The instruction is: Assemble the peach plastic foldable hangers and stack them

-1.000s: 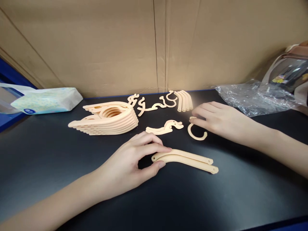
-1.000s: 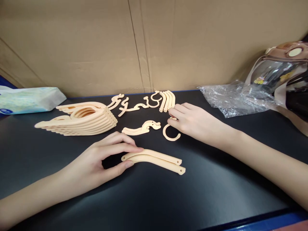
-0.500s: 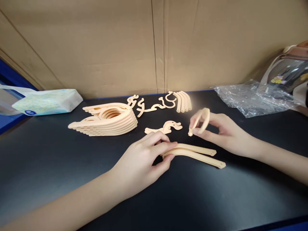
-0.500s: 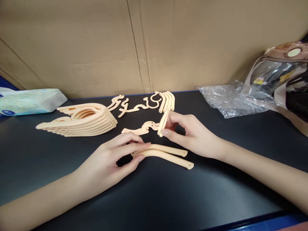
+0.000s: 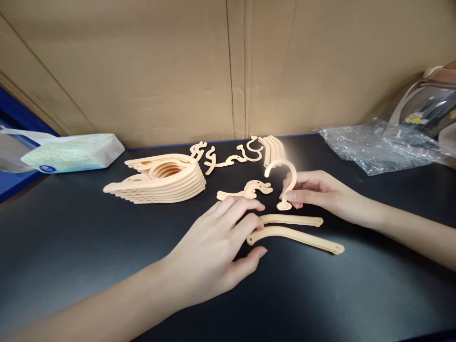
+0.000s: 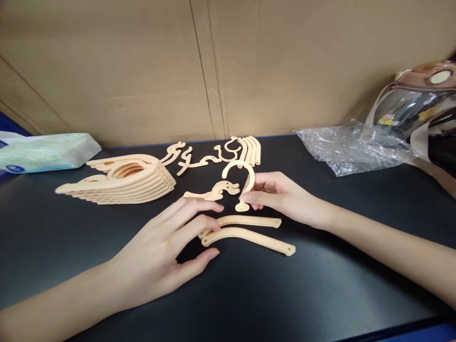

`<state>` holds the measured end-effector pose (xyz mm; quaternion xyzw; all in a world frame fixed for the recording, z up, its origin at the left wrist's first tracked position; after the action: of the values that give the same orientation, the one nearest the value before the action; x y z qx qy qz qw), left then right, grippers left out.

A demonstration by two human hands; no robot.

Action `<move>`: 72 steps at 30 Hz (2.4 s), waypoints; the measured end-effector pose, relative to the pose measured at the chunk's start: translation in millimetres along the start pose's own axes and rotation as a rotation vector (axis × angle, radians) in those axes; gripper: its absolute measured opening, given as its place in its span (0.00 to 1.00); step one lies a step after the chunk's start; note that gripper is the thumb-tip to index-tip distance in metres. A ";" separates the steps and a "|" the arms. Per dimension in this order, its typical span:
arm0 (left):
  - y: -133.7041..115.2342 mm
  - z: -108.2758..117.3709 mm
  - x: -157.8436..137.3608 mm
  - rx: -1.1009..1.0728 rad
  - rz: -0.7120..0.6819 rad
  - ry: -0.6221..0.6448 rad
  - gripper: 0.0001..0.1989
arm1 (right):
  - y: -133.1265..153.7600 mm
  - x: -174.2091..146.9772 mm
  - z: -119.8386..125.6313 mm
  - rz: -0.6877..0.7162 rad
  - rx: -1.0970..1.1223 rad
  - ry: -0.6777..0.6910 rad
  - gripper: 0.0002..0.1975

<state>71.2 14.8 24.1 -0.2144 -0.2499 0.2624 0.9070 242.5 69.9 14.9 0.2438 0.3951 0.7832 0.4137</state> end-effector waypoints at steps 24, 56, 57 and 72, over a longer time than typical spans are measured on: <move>31.5 21.9 -3.4 -0.910 0.518 -0.352 0.06 | -3.3 -0.7 -1.6 -0.001 0.085 0.073 0.15; 8.4 5.4 -8.0 0.098 0.041 -0.011 0.03 | -14.2 1.1 6.8 -0.099 0.041 -0.022 0.18; 8.6 5.5 -8.1 0.101 0.040 -0.011 0.05 | -13.9 0.9 6.7 -0.101 0.037 -0.018 0.18; 19.1 8.1 -5.5 0.183 0.137 -0.028 0.18 | -10.7 5.9 2.4 -0.073 0.088 0.005 0.14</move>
<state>55.5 28.3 18.7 -0.1434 -0.2220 0.3485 0.8993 245.9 79.6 7.8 0.2453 0.4390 0.7498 0.4299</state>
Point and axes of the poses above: each hand's wrist, its own x-axis towards the middle knuckle, its own z-axis out of the back of the hand, y = z × x, the point moved 6 cm from there along x, towards the middle knuckle, and after that the axes turned 14 degrees about -x, right-handed, at the moved point
